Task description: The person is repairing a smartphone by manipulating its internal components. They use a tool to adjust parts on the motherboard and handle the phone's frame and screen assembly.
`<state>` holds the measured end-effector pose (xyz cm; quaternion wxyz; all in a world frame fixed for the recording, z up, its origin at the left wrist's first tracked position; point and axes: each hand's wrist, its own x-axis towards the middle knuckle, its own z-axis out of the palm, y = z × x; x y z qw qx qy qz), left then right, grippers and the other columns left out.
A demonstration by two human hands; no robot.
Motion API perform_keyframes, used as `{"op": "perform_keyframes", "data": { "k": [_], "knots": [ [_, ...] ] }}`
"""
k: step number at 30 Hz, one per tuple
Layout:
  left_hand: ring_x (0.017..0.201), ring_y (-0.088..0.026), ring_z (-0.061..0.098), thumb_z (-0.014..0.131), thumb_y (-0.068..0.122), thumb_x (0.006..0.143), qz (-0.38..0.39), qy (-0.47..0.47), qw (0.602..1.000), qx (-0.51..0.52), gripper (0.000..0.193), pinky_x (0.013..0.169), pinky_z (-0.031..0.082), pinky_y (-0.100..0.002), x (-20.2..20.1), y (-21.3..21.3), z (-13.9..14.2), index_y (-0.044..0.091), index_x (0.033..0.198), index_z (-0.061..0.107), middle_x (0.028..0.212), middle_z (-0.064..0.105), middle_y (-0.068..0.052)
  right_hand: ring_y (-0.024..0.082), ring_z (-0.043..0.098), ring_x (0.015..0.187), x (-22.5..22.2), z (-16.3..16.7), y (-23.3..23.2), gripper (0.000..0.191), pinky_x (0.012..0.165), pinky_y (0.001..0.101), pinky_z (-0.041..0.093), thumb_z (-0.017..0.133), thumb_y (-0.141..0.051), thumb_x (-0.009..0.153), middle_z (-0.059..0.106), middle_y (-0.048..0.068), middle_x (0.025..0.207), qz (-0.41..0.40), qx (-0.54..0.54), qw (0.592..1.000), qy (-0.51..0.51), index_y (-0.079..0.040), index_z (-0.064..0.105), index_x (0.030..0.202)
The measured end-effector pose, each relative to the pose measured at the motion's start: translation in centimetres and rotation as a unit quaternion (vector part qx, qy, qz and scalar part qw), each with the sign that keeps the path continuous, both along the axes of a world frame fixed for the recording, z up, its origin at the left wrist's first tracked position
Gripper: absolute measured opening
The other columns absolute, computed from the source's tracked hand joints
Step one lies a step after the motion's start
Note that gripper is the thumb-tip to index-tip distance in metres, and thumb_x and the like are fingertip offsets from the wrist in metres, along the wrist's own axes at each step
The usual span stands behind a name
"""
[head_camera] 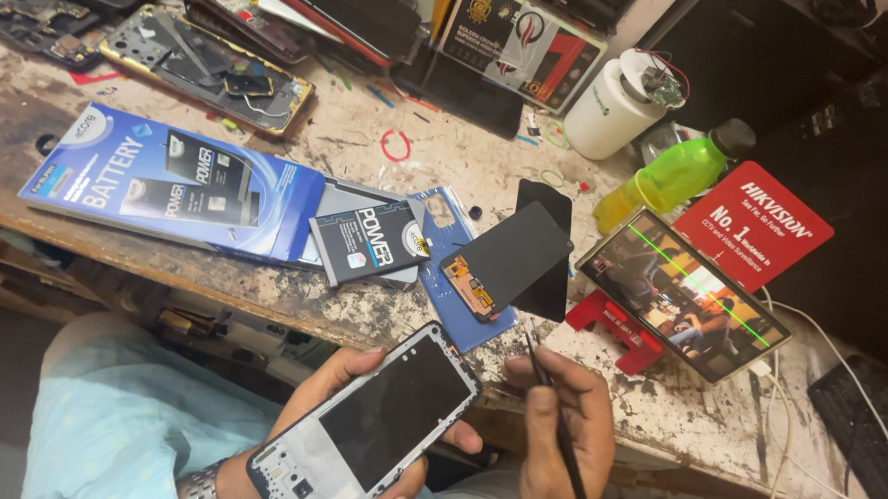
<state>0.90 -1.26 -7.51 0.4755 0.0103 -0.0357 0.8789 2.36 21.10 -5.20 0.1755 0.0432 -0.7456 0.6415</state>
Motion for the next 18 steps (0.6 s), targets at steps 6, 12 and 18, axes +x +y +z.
{"op": "perform_keyframes", "data": {
  "k": [6, 12, 18],
  "knots": [
    [0.059, -0.038, 0.065, 0.027, 0.052, 0.097, 0.004, 0.000, 1.000, 0.001, 0.075, 0.043, 0.055, -0.038, 0.2, 0.3, -0.7, -0.001, 0.149, 0.043, 0.125, 0.056, -0.042, 0.024, 0.075, 0.102, 0.7, -1.0, 0.1, 0.029, 0.092, 0.0364, 0.060, 0.059, -0.003, 0.097, 0.075, 0.021, 0.114, -0.013, -0.032, 0.999, -0.034, 0.005, 0.057, 0.125],
    [0.059, -0.037, 0.065, 0.025, 0.055, 0.098, 0.001, 0.005, 1.000, -0.026, 0.080, 0.045, 0.055, -0.038, 0.2, 0.3, -1.0, -0.007, 0.144, 0.047, 0.118, 0.059, -0.040, 0.023, 0.075, 0.099, 1.2, -0.9, 0.3, 0.021, 0.089, 0.0328, 0.059, 0.069, -0.003, 0.096, 0.072, 0.019, 0.113, -0.045, 0.164, 0.984, 0.061, 0.006, 0.073, 0.114],
    [0.061, -0.035, 0.065, 0.025, 0.052, 0.097, 0.038, 0.026, 0.994, -0.098, 0.082, 0.049, 0.056, -0.040, 1.1, -0.4, -1.5, -0.015, 0.135, 0.053, 0.114, 0.063, -0.039, 0.025, 0.075, 0.104, 2.2, -1.0, -0.9, 0.027, 0.093, 0.0364, 0.059, 0.072, 0.005, 0.084, 0.075, 0.020, 0.111, -0.066, 0.071, 0.995, 0.027, 0.006, 0.070, 0.112]
  ]
}}
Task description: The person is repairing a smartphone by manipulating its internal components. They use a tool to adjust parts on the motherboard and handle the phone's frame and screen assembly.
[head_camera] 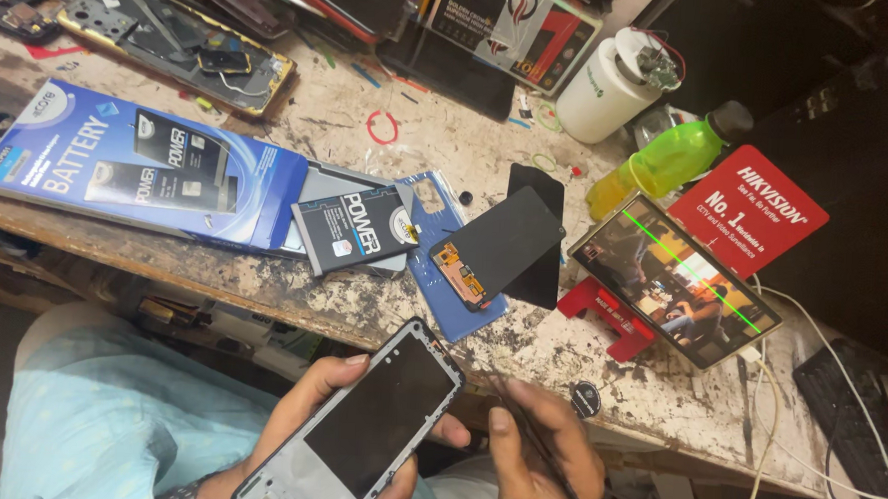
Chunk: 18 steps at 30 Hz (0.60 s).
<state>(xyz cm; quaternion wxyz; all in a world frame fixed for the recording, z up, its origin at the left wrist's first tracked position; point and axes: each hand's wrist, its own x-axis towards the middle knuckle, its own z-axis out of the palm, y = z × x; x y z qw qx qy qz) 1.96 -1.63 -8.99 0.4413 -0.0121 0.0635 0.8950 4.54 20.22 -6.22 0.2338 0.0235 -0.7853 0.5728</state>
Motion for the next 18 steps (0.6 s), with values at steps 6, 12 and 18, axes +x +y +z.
{"op": "perform_keyframes", "data": {
  "k": [6, 12, 18],
  "knots": [
    [0.059, -0.037, 0.065, 0.030, 0.049, 0.097, 0.039, -0.011, 0.998, 0.054, 0.072, 0.047, 0.055, -0.040, 0.5, -0.6, -0.7, -0.005, 0.141, 0.047, 0.119, 0.061, -0.040, 0.028, 0.078, 0.105, 0.0, 0.4, -0.6, 0.015, 0.099, 0.0418, 0.061, 0.072, 0.004, 0.087, 0.077, 0.018, 0.102, 0.068, 0.143, 0.982, 0.102, 0.003, 0.070, 0.101],
    [0.061, -0.039, 0.064, 0.031, 0.048, 0.098, 0.041, -0.009, 0.996, 0.077, 0.071, 0.047, 0.054, -0.040, 0.5, -1.0, -1.3, -0.006, 0.143, 0.044, 0.120, 0.059, -0.041, 0.026, 0.078, 0.102, -0.2, 0.5, -2.1, 0.012, 0.104, 0.0492, 0.061, 0.073, 0.004, 0.086, 0.076, 0.013, 0.097, 0.083, 0.179, 0.972, 0.130, 0.001, 0.071, 0.097],
    [0.062, -0.038, 0.064, 0.030, 0.048, 0.098, 0.041, -0.014, 0.996, 0.072, 0.073, 0.048, 0.055, -0.041, 0.7, -2.1, -1.5, -0.009, 0.142, 0.044, 0.121, 0.059, -0.041, 0.026, 0.078, 0.102, 0.1, 0.6, -3.2, 0.011, 0.104, 0.0495, 0.061, 0.073, 0.004, 0.085, 0.076, 0.012, 0.096, 0.084, 0.208, 0.968, 0.114, 0.000, 0.072, 0.096]
  ]
}}
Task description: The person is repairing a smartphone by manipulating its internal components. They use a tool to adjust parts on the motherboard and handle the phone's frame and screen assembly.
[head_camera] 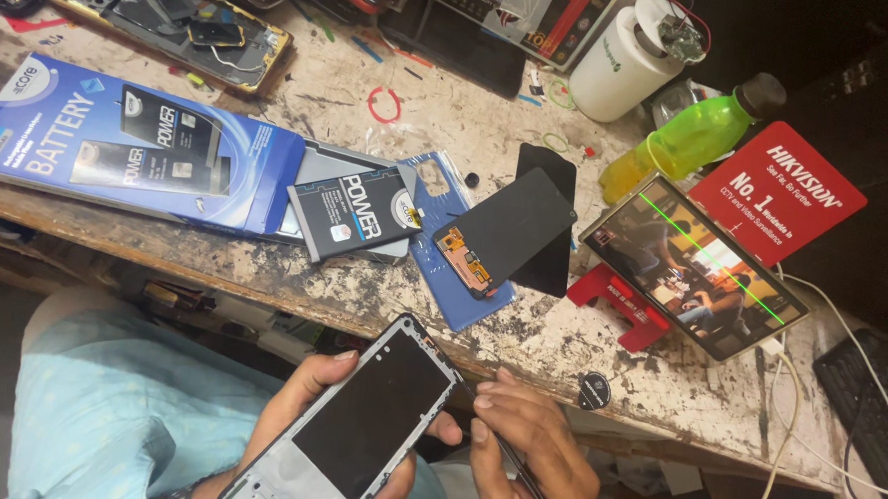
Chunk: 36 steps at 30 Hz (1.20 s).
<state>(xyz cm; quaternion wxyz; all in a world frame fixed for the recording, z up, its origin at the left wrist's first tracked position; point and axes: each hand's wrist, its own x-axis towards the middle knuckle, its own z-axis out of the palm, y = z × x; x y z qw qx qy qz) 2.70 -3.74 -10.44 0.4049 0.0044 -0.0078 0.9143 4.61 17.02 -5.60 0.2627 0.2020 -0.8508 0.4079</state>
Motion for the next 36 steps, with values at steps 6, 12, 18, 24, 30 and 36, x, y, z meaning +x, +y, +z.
{"op": "perform_keyframes", "data": {
  "k": [6, 12, 18, 24, 30, 36],
  "knots": [
    [0.061, -0.039, 0.065, 0.030, 0.048, 0.097, -0.010, -0.014, 1.000, 0.003, 0.073, 0.048, 0.055, -0.040, 0.1, -1.0, -0.2, -0.008, 0.142, 0.044, 0.121, 0.059, -0.042, 0.026, 0.078, 0.101, 0.3, -0.3, -1.2, 0.011, 0.102, 0.0494, 0.057, 0.073, 0.004, 0.086, 0.076, 0.013, 0.095, -0.007, -0.009, 1.000, 0.000, 0.000, 0.072, 0.096],
    [0.061, -0.039, 0.064, 0.032, 0.048, 0.097, -0.017, -0.024, 0.999, 0.015, 0.073, 0.048, 0.055, -0.040, 0.2, -0.9, 0.0, -0.007, 0.143, 0.044, 0.122, 0.059, -0.041, 0.026, 0.078, 0.100, 0.2, -0.6, -1.2, 0.011, 0.101, 0.0497, 0.057, 0.073, 0.004, 0.085, 0.075, 0.014, 0.094, -0.005, -0.017, 1.000, 0.012, 0.000, 0.072, 0.096],
    [0.063, -0.038, 0.064, 0.033, 0.049, 0.096, -0.025, -0.031, 0.999, 0.016, 0.073, 0.050, 0.055, -0.040, 0.1, -0.8, -0.6, -0.006, 0.143, 0.044, 0.122, 0.060, -0.040, 0.027, 0.078, 0.101, -0.1, -0.8, -0.6, 0.012, 0.102, 0.0506, 0.056, 0.072, 0.004, 0.086, 0.075, 0.014, 0.095, 0.010, -0.003, 1.000, 0.011, 0.001, 0.071, 0.097],
    [0.068, -0.035, 0.067, 0.037, 0.046, 0.095, -0.004, -0.006, 0.999, -0.032, 0.069, 0.057, 0.057, -0.036, -0.3, -0.1, -1.2, -0.005, 0.140, 0.048, 0.118, 0.064, -0.039, 0.026, 0.078, 0.100, -0.6, -1.6, 0.2, 0.015, 0.104, 0.0506, 0.060, 0.075, 0.007, 0.083, 0.076, 0.013, 0.093, 0.015, 0.011, 0.999, 0.027, -0.002, 0.072, 0.095],
    [0.063, -0.027, 0.071, 0.040, 0.049, 0.087, 0.007, -0.020, 0.981, -0.195, 0.076, 0.056, 0.058, -0.034, -0.7, 0.6, -2.8, -0.004, 0.139, 0.057, 0.111, 0.073, -0.039, 0.023, 0.080, 0.098, -0.6, -2.4, 1.7, 0.017, 0.100, 0.0475, 0.057, 0.079, 0.004, 0.081, 0.075, 0.008, 0.091, -0.003, 0.004, 0.999, 0.033, -0.006, 0.072, 0.092],
    [0.075, -0.024, 0.072, 0.036, 0.047, 0.096, 0.051, 0.062, 0.985, -0.156, 0.073, 0.064, 0.059, -0.032, -0.6, 0.9, -4.0, -0.007, 0.141, 0.052, 0.112, 0.071, -0.039, 0.022, 0.080, 0.097, -0.4, -2.7, 1.4, 0.017, 0.099, 0.0469, 0.057, 0.080, 0.003, 0.081, 0.076, 0.006, 0.089, -0.035, -0.002, 0.999, 0.033, -0.008, 0.074, 0.092]
  ]
}}
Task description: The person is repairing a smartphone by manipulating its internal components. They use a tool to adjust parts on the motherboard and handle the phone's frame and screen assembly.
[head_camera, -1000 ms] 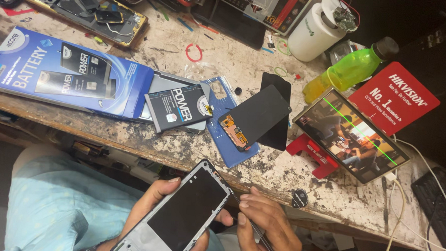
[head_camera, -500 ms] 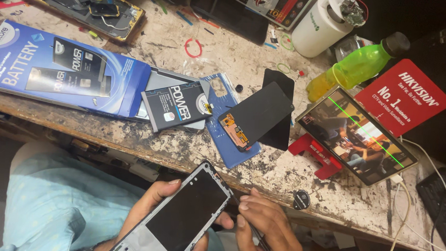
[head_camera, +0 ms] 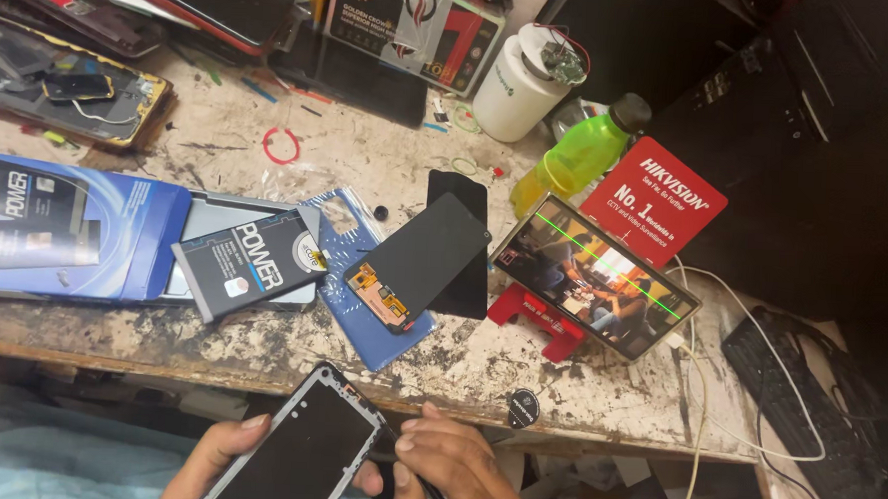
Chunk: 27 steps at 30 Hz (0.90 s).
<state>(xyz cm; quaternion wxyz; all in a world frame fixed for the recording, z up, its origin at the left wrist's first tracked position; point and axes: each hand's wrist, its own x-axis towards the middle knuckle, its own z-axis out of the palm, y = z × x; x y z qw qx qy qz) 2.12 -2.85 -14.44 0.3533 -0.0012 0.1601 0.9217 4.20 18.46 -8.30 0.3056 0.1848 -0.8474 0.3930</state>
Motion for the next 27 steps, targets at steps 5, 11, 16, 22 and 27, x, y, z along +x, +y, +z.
{"op": "perform_keyframes", "data": {
  "k": [5, 11, 16, 22, 27],
  "knots": [
    [0.058, -0.024, 0.067, 0.036, 0.045, 0.091, 0.016, -0.087, 0.996, -0.001, 0.074, 0.050, 0.055, -0.031, 0.5, 0.1, 1.4, -0.008, 0.138, 0.056, 0.108, 0.072, -0.041, 0.024, 0.079, 0.100, -0.1, 0.8, 0.0, 0.016, 0.101, 0.0483, 0.056, 0.078, 0.005, 0.081, 0.075, 0.009, 0.092, 0.032, -0.006, 0.999, 0.000, -0.005, 0.072, 0.093],
    [0.058, -0.029, 0.065, 0.035, 0.047, 0.088, -0.035, -0.053, 0.998, 0.029, 0.070, 0.047, 0.052, -0.033, 0.4, -0.5, 3.7, 0.000, 0.138, 0.052, 0.112, 0.069, -0.035, 0.025, 0.079, 0.099, 0.4, 1.9, -1.4, 0.015, 0.102, 0.0485, 0.060, 0.076, 0.006, 0.080, 0.076, 0.012, 0.092, 0.020, -0.012, 1.000, -0.003, -0.001, 0.073, 0.094],
    [0.061, -0.030, 0.065, 0.037, 0.043, 0.094, -0.004, -0.059, 0.997, 0.043, 0.068, 0.049, 0.054, -0.035, 0.8, -0.9, 4.8, -0.009, 0.136, 0.051, 0.107, 0.066, -0.039, 0.027, 0.079, 0.099, 0.2, 2.1, -1.9, 0.013, 0.103, 0.0492, 0.062, 0.075, 0.005, 0.084, 0.076, 0.014, 0.094, 0.035, -0.041, 0.998, 0.018, 0.001, 0.072, 0.096],
    [0.064, -0.029, 0.066, 0.039, 0.043, 0.093, -0.029, -0.004, 0.996, 0.087, 0.068, 0.053, 0.055, -0.034, 1.1, -1.3, 6.5, -0.009, 0.137, 0.049, 0.113, 0.063, -0.038, 0.030, 0.076, 0.109, 1.4, 1.4, -0.4, 0.017, 0.111, 0.0524, 0.058, 0.068, 0.005, 0.092, 0.074, 0.019, 0.103, 0.079, -0.097, 0.992, 0.011, 0.001, 0.067, 0.109],
    [0.063, -0.029, 0.064, 0.037, 0.047, 0.101, -0.033, 0.074, 0.985, 0.150, 0.073, 0.051, 0.054, -0.035, -0.9, -1.7, 8.8, -0.017, 0.135, 0.045, 0.114, 0.061, -0.035, 0.033, 0.071, 0.121, 1.2, 0.0, 0.6, 0.021, 0.110, 0.0504, 0.057, 0.061, 0.008, 0.097, 0.070, 0.025, 0.116, 0.073, -0.223, 0.972, -0.010, 0.004, 0.063, 0.118]
  ]
}}
